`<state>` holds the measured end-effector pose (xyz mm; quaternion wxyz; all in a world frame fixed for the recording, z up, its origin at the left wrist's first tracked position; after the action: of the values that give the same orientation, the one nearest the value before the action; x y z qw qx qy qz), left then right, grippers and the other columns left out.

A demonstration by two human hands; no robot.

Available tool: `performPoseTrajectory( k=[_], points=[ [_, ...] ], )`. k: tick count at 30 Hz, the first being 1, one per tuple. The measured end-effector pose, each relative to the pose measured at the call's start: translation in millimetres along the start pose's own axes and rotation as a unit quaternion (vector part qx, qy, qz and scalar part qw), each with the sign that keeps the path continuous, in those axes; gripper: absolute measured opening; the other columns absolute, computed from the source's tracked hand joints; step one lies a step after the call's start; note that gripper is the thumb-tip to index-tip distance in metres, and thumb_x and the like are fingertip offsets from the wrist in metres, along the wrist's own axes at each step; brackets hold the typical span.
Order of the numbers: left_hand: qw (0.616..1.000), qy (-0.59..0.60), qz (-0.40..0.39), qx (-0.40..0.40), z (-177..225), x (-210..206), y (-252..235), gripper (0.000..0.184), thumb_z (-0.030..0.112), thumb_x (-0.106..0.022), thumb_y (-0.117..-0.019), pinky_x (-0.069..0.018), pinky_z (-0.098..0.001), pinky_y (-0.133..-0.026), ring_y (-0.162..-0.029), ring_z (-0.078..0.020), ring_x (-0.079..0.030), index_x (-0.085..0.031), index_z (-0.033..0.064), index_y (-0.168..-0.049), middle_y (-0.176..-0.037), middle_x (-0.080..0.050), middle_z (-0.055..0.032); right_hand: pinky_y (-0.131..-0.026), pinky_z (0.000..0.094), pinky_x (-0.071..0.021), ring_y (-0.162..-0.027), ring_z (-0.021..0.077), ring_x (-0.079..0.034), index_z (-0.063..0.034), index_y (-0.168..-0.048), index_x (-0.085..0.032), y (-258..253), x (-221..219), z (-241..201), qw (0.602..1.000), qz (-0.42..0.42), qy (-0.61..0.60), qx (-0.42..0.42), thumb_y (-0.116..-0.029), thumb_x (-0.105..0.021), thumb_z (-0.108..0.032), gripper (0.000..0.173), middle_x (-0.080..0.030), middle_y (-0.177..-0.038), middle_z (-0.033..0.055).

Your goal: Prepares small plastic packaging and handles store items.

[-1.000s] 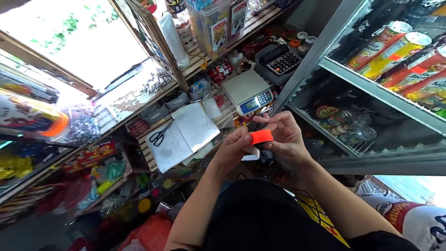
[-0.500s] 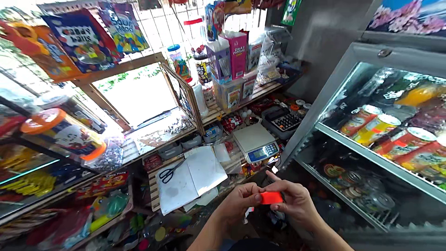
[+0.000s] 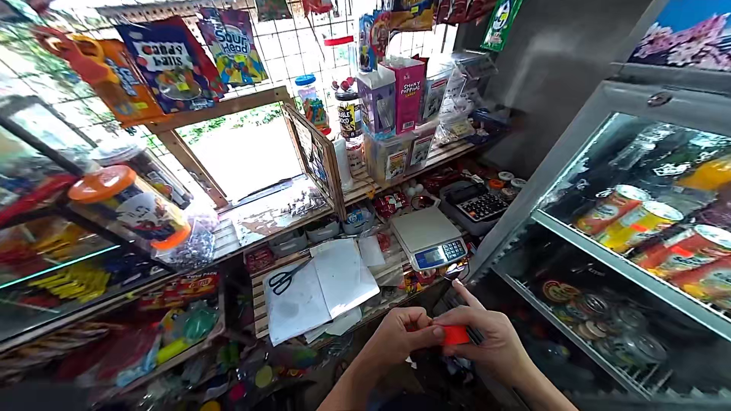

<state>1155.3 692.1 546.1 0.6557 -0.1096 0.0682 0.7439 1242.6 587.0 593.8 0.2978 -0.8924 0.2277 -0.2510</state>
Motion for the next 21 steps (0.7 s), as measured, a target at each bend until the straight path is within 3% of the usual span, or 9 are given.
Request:
performPoseTrajectory(
  k=[3, 7, 9, 12, 14, 18, 21],
  points=[
    [0.991, 0.105, -0.075, -0.042, 4.1, -6.0, 4.0, 0.009, 0.023, -0.067, -0.0995, -0.0522, -0.0215, -0.082, -0.092, -0.0007, -0.065, -0.066, 0.0187, -0.092, -0.102, -0.071, 0.0072, -0.126, 0.0519, -0.0266, -0.107, 0.0102, -0.071, -0.0237, -0.118, -0.073, -3.2, -3.3, -4.7, 0.985, 0.022, -0.171, -0.016, -0.0917, -0.077, -0.038, 0.03, -0.077, -0.107, -0.0053],
    [0.973, 0.206, -0.059, -0.086, 8.7, -17.6, 0.8, 0.008, 0.03, -0.071, -0.0964, -0.0523, -0.0209, -0.082, -0.091, -0.0001, -0.064, -0.07, 0.0227, -0.096, -0.099, -0.07, 0.0089, -0.124, 0.0504, -0.0289, -0.115, 0.0136, -0.067, -0.0257, -0.119, -0.069, -3.3, -18.7, 1.9, 0.95, 0.075, -0.298, -0.053, -0.095, -0.071, -0.041, 0.028, -0.074, -0.112, -0.0043],
    [0.977, 0.191, -0.024, -0.095, 11.8, -11.8, 0.8, 0.006, 0.025, -0.069, -0.0978, -0.0537, -0.0231, -0.083, -0.094, -0.0018, -0.066, -0.07, 0.0209, -0.094, -0.103, -0.072, 0.0065, -0.124, 0.0496, -0.0293, -0.119, 0.0136, -0.065, -0.0249, -0.12, -0.068, -4.0, -19.7, 5.0, 0.959, 0.073, -0.264, -0.071, -0.0954, -0.071, -0.04, 0.029, -0.073, -0.114, -0.0043],
    [0.995, 0.06, 0.053, -0.066, 14.3, 1.0, 6.7, 0.019, 0.011, -0.068, -0.0965, -0.0519, -0.0229, -0.075, -0.081, -0.0026, -0.061, -0.059, 0.0144, -0.08, -0.086, -0.064, 0.0063, -0.127, 0.057, -0.0209, -0.117, 0.0105, -0.067, -0.0172, -0.117, -0.069, -1.9, -15.0, 2.3, 0.998, -0.005, -0.035, -0.053, -0.0892, -0.08, -0.035, 0.035, -0.075, -0.112, -0.0034],
    [0.996, -0.04, 0.085, -0.003, 2.3, 3.8, 12.7, 0.023, 0.014, -0.071, -0.0947, -0.0484, -0.0197, -0.066, -0.069, -0.0002, -0.057, -0.058, 0.0116, -0.077, -0.076, -0.06, 0.0076, -0.125, 0.0602, -0.0221, -0.105, 0.0061, -0.07, -0.0124, -0.109, -0.073, 5.1, -19.2, -0.6, 0.995, -0.049, 0.08, -0.015, -0.0875, -0.081, -0.037, 0.033, -0.076, -0.102, -0.0026],
    [0.992, -0.065, 0.086, 0.061, -17.9, 5.8, 21.6, 0.021, 0.019, -0.071, -0.0962, -0.0504, -0.0208, -0.064, -0.065, -0.0009, -0.058, -0.064, 0.0099, -0.079, -0.071, -0.061, 0.0076, -0.125, 0.0556, -0.0268, -0.097, 0.0038, -0.071, -0.0097, -0.105, -0.075, 15.7, -24.8, 2.3, 0.995, -0.062, 0.074, -0.029, -0.0874, -0.082, -0.034, 0.03, -0.077, -0.096, -0.0027],
    [0.998, 0.032, 0.048, 0.038, -22.9, 3.2, 24.3, 0.015, 0.018, -0.068, -0.0986, -0.0517, -0.0204, -0.071, -0.075, -0.0002, -0.061, -0.064, 0.0131, -0.085, -0.083, -0.065, 0.0085, -0.125, 0.0567, -0.0273, -0.099, 0.0057, -0.071, -0.0096, -0.107, -0.075, 21.4, -26.2, 10.7, 0.995, -0.017, -0.04, -0.086, -0.0878, -0.082, -0.03, 0.029, -0.077, -0.099, -0.0024]
  ],
)
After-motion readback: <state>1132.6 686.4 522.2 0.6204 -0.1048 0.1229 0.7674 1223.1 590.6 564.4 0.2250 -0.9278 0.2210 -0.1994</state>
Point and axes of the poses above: each hand's wrist, its own y-axis away from the middle knuckle, its own x-axis out of the back of the hand, z = x × y, the point moved 9 cm from there along -y, towards the middle knuckle
